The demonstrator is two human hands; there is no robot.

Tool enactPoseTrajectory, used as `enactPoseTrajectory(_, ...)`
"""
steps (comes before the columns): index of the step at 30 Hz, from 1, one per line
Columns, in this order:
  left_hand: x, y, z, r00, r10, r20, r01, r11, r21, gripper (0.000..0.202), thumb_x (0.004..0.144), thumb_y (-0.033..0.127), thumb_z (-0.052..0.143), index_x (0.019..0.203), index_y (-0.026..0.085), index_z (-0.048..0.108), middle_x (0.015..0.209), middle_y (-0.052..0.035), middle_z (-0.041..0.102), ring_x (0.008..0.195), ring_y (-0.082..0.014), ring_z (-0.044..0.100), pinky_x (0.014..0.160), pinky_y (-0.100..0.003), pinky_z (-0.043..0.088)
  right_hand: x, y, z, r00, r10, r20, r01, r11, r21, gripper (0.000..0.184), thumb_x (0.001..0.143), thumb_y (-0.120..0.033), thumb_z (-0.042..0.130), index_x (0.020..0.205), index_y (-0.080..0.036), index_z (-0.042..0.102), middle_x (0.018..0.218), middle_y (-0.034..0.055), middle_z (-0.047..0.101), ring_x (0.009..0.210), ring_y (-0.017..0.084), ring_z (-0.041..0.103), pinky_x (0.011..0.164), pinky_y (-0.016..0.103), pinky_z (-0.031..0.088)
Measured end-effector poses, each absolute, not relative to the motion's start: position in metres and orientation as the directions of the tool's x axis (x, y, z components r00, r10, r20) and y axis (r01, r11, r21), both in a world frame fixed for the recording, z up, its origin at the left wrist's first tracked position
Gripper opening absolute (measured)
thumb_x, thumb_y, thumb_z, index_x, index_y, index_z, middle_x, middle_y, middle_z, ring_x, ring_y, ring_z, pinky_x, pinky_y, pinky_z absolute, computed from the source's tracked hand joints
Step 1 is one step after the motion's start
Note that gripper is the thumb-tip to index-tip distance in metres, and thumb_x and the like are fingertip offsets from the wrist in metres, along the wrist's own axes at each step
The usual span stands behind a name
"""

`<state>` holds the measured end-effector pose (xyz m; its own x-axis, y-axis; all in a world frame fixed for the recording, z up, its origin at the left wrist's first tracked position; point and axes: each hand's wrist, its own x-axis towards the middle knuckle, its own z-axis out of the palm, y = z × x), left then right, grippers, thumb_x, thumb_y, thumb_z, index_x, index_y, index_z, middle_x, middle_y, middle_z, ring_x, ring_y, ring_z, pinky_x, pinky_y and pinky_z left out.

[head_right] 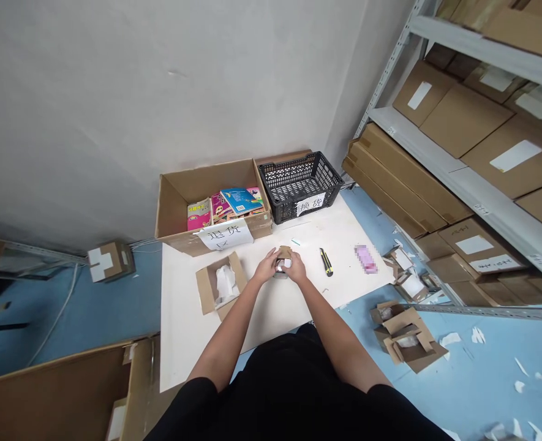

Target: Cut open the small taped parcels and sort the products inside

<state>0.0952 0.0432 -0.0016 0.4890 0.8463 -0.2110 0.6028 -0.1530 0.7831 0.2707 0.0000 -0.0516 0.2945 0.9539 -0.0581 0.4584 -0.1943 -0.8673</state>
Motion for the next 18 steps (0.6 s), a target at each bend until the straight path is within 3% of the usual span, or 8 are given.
enactPoseTrajectory(4, 0.087, 0.042, -0.015, 0.624, 0.754, -0.206, 0.511, -0.193, 0.838, 0.091, 0.073, 0.018, 0.080, 0.158, 0.015, 0.047, 0.169, -0.0172, 0.040, 0.156, -0.0329, 0.039, 0.128, -0.044, 0.035, 0.277, -0.007, -0.051, 0.221, 0.975, -0.031, 0.448, -0.130, -0.885, 0.052, 0.080, -0.025, 0.059, 0.131, -0.022, 0.065, 0.135, 0.0110, 0.067, 0.128, 0.028, 0.061, 0.110, 0.047, 0.051)
enactPoseTrajectory(7, 0.087, 0.034, -0.020, 0.593, 0.780, -0.199, 0.525, -0.188, 0.830, 0.089, 0.072, 0.016, 0.080, 0.155, 0.021, 0.050, 0.161, -0.0138, 0.052, 0.148, -0.0310, 0.050, 0.125, -0.047, 0.041, 0.284, -0.008, -0.047, 0.151, 0.988, -0.044, 0.493, -0.114, -0.863, 0.034, 0.086, -0.024, 0.055, 0.115, -0.024, 0.073, 0.132, 0.0096, 0.069, 0.135, 0.029, 0.058, 0.116, 0.048, 0.046)
enactPoseTrajectory(9, 0.089, 0.029, -0.021, 0.537, 0.815, -0.216, 0.554, -0.147, 0.820, 0.087, 0.072, 0.017, 0.082, 0.153, 0.023, 0.052, 0.156, -0.0120, 0.057, 0.142, -0.0300, 0.056, 0.121, -0.048, 0.045, 0.287, -0.009, -0.044, 0.113, 0.986, -0.119, 0.567, -0.162, -0.808, 0.028, 0.084, -0.027, 0.065, 0.109, -0.025, 0.077, 0.141, 0.0095, 0.066, 0.139, 0.034, 0.055, 0.115, 0.051, 0.046)
enactPoseTrajectory(12, 0.092, 0.023, -0.020, 0.469, 0.844, -0.258, 0.598, -0.088, 0.797, 0.088, 0.071, 0.018, 0.084, 0.152, 0.024, 0.051, 0.155, -0.0116, 0.059, 0.140, -0.0298, 0.059, 0.117, -0.046, 0.046, 0.287, -0.007, -0.039, 0.077, 0.970, -0.230, 0.673, -0.221, -0.706, 0.040, 0.070, -0.029, 0.086, 0.109, -0.026, 0.080, 0.157, 0.0096, 0.055, 0.135, 0.040, 0.057, 0.110, 0.051, 0.049)
enactPoseTrajectory(18, 0.095, 0.023, -0.021, 0.487, 0.832, -0.265, 0.634, -0.128, 0.763, 0.086, 0.070, 0.018, 0.084, 0.150, 0.022, 0.051, 0.154, -0.0118, 0.059, 0.137, -0.0294, 0.061, 0.112, -0.041, 0.049, 0.275, 0.008, -0.020, -0.014, 0.975, -0.221, 0.731, -0.141, -0.667, 0.046, 0.056, -0.040, 0.099, 0.096, -0.023, 0.083, 0.168, 0.0104, 0.042, 0.145, 0.042, 0.049, 0.109, 0.046, 0.048)
